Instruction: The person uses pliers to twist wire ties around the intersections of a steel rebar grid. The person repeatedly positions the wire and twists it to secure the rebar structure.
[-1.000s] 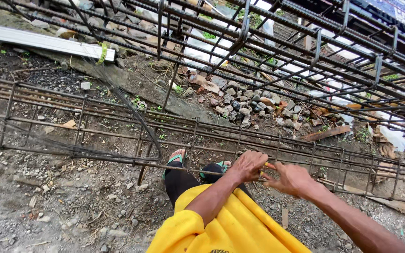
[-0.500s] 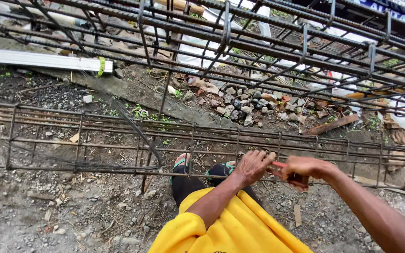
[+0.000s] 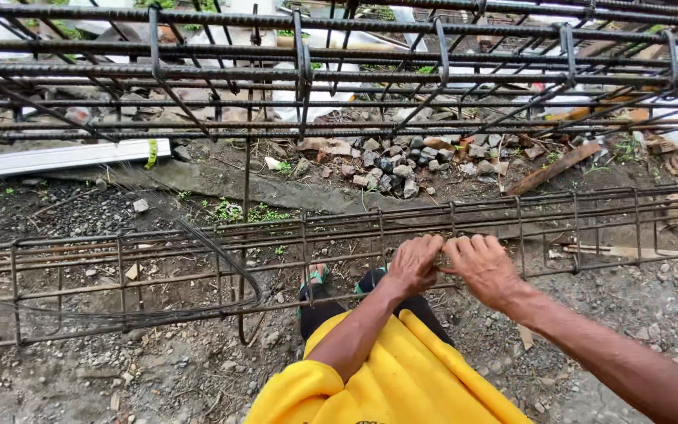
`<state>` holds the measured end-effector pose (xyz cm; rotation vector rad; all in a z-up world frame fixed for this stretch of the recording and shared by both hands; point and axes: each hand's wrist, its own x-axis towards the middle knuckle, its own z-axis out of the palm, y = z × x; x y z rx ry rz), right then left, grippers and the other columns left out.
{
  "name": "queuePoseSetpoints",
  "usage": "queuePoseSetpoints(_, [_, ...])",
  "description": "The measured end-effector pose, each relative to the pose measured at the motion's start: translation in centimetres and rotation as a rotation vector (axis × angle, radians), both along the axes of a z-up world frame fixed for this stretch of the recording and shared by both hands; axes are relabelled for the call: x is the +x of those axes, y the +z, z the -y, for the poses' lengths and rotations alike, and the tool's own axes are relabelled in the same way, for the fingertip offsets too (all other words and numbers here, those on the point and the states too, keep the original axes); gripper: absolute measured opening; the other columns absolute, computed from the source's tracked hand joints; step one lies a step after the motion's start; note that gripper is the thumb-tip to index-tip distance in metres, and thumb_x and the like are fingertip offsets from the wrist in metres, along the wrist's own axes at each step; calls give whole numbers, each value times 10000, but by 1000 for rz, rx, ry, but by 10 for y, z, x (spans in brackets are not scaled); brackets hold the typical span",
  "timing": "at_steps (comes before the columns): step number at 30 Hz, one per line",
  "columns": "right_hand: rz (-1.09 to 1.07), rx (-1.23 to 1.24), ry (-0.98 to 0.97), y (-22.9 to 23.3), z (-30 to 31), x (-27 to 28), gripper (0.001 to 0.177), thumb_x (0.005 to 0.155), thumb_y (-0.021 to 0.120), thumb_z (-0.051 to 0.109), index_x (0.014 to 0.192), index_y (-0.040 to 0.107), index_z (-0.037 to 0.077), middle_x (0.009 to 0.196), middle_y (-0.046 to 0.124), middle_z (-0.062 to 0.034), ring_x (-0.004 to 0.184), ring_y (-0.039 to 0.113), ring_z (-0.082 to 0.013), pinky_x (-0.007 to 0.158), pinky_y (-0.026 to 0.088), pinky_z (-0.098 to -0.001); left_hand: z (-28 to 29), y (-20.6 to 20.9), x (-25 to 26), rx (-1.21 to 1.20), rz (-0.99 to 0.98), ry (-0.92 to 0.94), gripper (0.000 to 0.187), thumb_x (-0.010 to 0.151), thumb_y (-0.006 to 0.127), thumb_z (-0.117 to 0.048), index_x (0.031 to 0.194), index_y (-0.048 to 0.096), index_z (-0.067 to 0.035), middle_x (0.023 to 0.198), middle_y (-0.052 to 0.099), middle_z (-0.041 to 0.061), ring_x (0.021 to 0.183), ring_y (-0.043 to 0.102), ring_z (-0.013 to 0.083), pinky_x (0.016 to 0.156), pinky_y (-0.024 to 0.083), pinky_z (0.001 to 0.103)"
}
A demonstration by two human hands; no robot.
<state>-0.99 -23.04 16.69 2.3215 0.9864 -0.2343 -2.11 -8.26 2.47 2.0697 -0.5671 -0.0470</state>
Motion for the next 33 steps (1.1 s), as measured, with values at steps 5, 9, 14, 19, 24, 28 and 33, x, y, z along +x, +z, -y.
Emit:
queuePoseSetpoints(5, [-282,-134,-313,-11,-19,7,360,774,607,369,1020,581,107,815,645,-55,790,687,-275,669,521,-429,-8,32,-12,-16,16,118,401,649,700,-211,997,500,-211,860,523,36,845,638,284,791,513,421])
queuePoseSetpoints(9, [-406,-103,-509,1,-13,6,366,792,558,451,1031,556,174,967,700,-80,922,739,-312,778,565,-469,19,-4,-14,-19,69,169,342,629,639,-228,959,562,-189,772,543,55,777,648,321,693,515,471])
queuePoseSetpoints(14, [-453,-153,-637,-9,0,-8,366,790,518,382,1102,541,191,997,699,-97,932,741,-301,774,584,-453,9,5,-10,72,71,24,277,809,512,-452,847,518,-178,712,555,43,699,643,276,674,527,402])
queuePoseSetpoints(19, [-521,-140,-684,4,-9,4,248,839,497,333,1032,555,188,853,714,-60,759,734,-181,686,603,-337,12,5,-6,94,66,9,311,779,568,-472,797,526,-165,666,571,70,660,660,307,623,524,446])
queuePoseSetpoints(24, [-591,-112,-655,-8,4,13,282,820,472,351,1034,557,188,830,715,-69,817,745,-203,717,605,-353,21,-1,-1,225,-39,-95,364,797,507,-506,814,597,-154,708,656,92,697,701,321,647,550,453])
queuePoseSetpoints(28, [-625,-51,-706,-7,14,3,364,827,495,321,1126,589,136,835,698,-85,809,707,-216,763,601,-349,28,6,1,274,-83,-141,298,831,507,-455,792,610,-179,680,674,51,716,725,275,678,559,407])
queuePoseSetpoints(33, [-702,85,-924,-10,26,-44,319,810,480,406,1025,606,208,1037,723,-192,1099,698,-391,950,529,-542,28,6,-27,226,-40,-292,178,787,555,-357,727,613,-201,581,624,4,615,682,220,658,563,350])
